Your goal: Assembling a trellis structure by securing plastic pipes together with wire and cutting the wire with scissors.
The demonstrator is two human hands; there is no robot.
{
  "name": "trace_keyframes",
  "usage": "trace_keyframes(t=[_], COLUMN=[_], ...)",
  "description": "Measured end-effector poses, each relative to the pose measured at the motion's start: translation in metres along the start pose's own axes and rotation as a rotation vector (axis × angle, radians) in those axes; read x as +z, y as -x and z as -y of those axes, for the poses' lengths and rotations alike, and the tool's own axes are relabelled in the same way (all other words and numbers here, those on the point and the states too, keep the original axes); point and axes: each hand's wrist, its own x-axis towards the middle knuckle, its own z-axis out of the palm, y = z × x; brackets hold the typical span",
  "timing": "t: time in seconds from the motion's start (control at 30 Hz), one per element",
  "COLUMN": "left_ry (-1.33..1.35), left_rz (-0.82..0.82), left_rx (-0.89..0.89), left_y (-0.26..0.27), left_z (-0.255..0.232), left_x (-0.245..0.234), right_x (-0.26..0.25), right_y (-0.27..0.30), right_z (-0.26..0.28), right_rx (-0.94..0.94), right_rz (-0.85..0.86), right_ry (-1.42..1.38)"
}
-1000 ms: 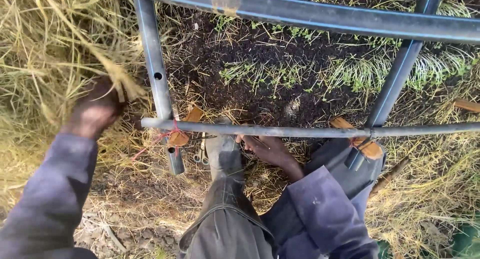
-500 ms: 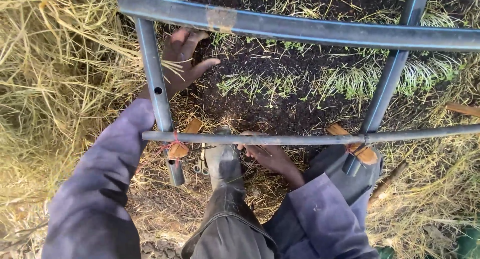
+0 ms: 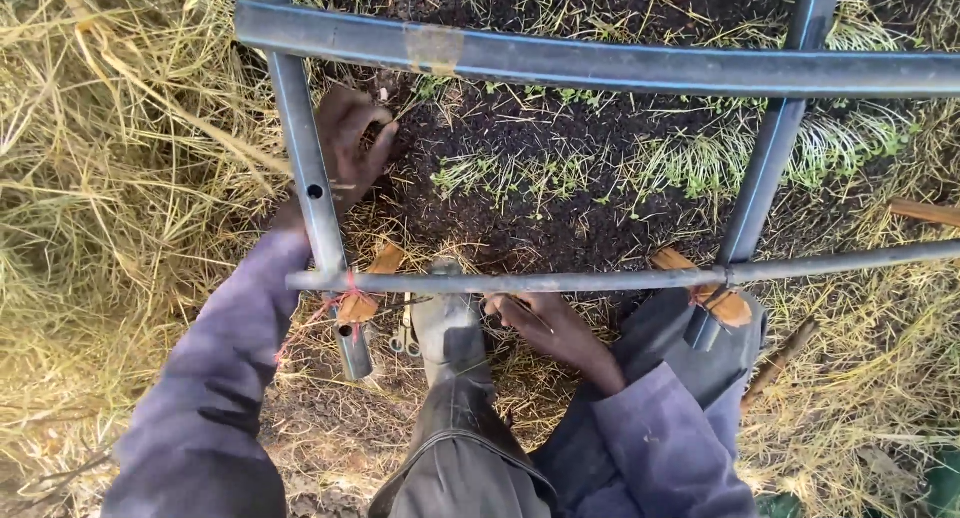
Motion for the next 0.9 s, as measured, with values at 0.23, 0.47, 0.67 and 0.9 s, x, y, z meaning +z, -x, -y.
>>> trace_keyframes(t=[0.23,0.47,0.67,0.9], left_ry=[0.053,0.221,0.176,0.050], left_rz=[-0.053,0.197,0.374,0.578], left_rx=[0.189,0.321,0.357,0.309], left_y=[0.057,0.076,0.086,0.129], left_z=[0.044,0.094,0.127,0.154], left_x=[0.047,0.069,-0.013,-0.128], right_x=[-0.021,-0.075,-0.104,-0.126], right_y=[0.073,0.182,0.269,0.275], right_z=[0.021,0.039,-0.003,-0.102], right_rx=[-0.330,-0.554,-0.314,-0.280], right_rz=[-0.084,-0.129,-0.325,-0.883], right_ry=[-0.099,-0.226,-0.458,-0.475])
